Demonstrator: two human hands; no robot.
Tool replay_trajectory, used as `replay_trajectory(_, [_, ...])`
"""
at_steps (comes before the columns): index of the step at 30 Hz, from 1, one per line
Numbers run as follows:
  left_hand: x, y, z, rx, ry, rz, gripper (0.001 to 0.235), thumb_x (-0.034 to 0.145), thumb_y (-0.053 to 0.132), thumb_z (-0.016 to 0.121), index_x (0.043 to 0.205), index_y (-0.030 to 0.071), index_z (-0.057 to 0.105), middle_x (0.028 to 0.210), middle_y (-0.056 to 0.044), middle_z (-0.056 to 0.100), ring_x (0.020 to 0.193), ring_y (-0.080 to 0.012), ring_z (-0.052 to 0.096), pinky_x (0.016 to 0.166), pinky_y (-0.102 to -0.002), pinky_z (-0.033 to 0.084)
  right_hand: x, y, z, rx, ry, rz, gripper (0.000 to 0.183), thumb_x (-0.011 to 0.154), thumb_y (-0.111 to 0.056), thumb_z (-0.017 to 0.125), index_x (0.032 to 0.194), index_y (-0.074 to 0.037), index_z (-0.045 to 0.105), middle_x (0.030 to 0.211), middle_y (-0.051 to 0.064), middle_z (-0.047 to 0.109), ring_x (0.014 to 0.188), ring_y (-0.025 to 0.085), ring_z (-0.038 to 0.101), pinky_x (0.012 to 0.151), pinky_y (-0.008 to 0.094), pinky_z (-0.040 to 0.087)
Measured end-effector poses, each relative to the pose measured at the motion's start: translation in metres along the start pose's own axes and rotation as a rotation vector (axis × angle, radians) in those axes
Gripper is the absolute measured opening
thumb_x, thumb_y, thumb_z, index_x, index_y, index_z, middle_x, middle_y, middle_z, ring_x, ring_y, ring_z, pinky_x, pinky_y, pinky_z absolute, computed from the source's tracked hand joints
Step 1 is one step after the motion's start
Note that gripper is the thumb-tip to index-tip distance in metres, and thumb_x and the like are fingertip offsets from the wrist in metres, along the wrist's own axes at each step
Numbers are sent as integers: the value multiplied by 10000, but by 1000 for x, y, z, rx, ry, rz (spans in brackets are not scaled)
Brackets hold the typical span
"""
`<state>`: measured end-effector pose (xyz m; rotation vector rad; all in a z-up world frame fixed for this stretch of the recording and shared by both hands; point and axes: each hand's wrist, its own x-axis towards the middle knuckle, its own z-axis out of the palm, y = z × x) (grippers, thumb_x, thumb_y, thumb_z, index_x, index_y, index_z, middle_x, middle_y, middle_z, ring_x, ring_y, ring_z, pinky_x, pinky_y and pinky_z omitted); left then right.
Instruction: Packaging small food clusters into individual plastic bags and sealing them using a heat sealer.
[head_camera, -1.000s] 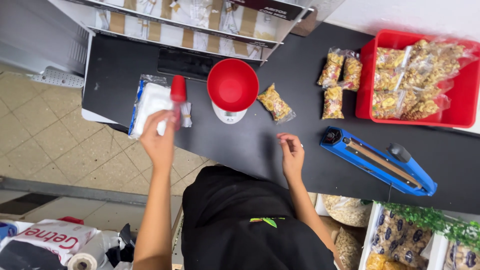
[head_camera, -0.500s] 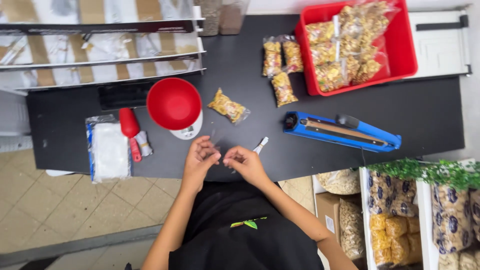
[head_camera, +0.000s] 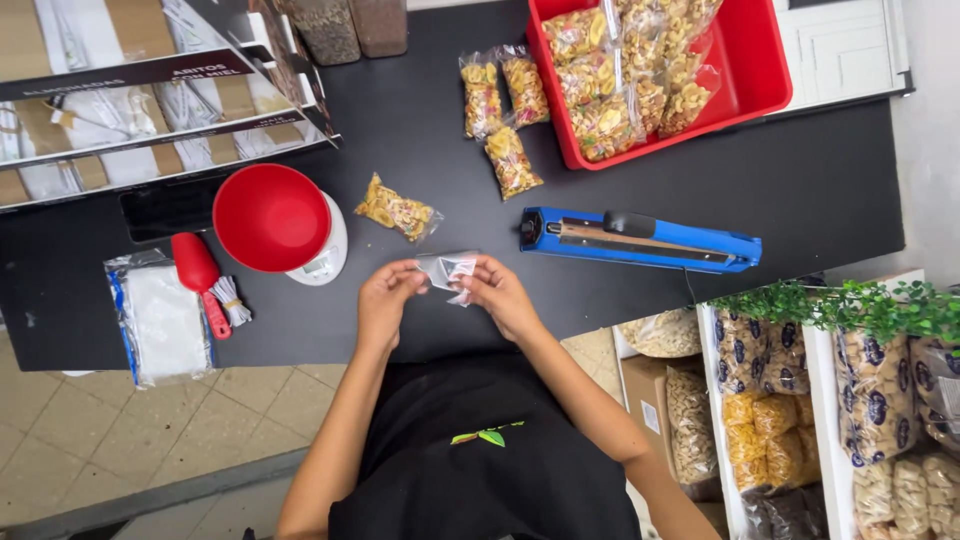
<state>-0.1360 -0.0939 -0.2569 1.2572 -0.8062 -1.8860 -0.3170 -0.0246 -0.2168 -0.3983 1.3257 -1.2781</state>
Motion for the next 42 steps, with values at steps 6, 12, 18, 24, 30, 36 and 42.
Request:
replay_trajectory(6, [0, 7, 27, 111, 93, 100, 121, 913, 84, 778, 1026, 43, 766, 764, -40, 681, 683, -85, 640, 689, -225, 549, 2, 5, -5, 15, -51, 38, 293, 897, 10, 731, 1173, 46, 638, 977, 148, 747, 834, 193, 755, 677, 239, 638])
replay_trajectory(12, [-17, 14, 38, 302, 145, 132, 133, 965, 196, 750, 933, 82, 688, 684, -62, 668, 618, -139, 605, 656, -267, 504, 8, 11, -13, -92, 69, -56, 88, 912, -49, 748, 975, 3, 716, 745, 122, 751, 627, 115, 711, 594, 198, 587])
replay_trajectory(18, [-39, 56, 49, 978, 23, 663, 420, 794, 367, 877, 1088, 149, 671, 1142, -45, 623, 1004, -277, 609, 885, -415, 502, 10, -2, -13, -298, 115, -159, 154, 943, -150, 760, 837, -49, 711, 575, 59, 660, 517, 64, 585, 514, 183, 473])
replay_trajectory(24, [-5, 47, 43, 1201, 6, 676, 155, 845, 305, 815, 858, 173, 734, 1013, -27, 563, 928, -278, 605, 806, -404, 521, 24, -12, -14, -461, 34, -251, 228, 962, -199, 744, 767, -98, 683, 511, 1, 582, 525, 53, 480, 542, 204, 412])
replay_trajectory(30, [31, 53, 50, 1415, -61, 662, 135, 845, 301, 772, 842, 170, 740, 940, -42, 563, 927, -308, 634, 770, -435, 544, 47, -4, -22, -583, -27, -345, 166, 876, -194, 830, 849, -110, 688, 565, 5, 643, 541, 60, 548, 553, 221, 441])
replay_trajectory(36, [50, 64, 48, 1294, -168, 604, 140, 858, 311, 748, 811, 187, 703, 852, -33, 618, 856, -288, 690, 733, -400, 573, 51, -21, -14, -588, -44, -459, 201, 829, -103, 858, 893, -71, 670, 824, 64, 706, 704, 136, 657, 593, 231, 530])
replay_trajectory(42, [56, 37, 40, 1081, -81, 578, 188, 791, 270, 790, 748, 151, 651, 860, -55, 643, 797, -309, 701, 702, -402, 579, 61, -3, -11, -342, 82, -464, 124, 960, -45, 694, 882, -47, 596, 957, 94, 741, 879, 130, 667, 726, 252, 553])
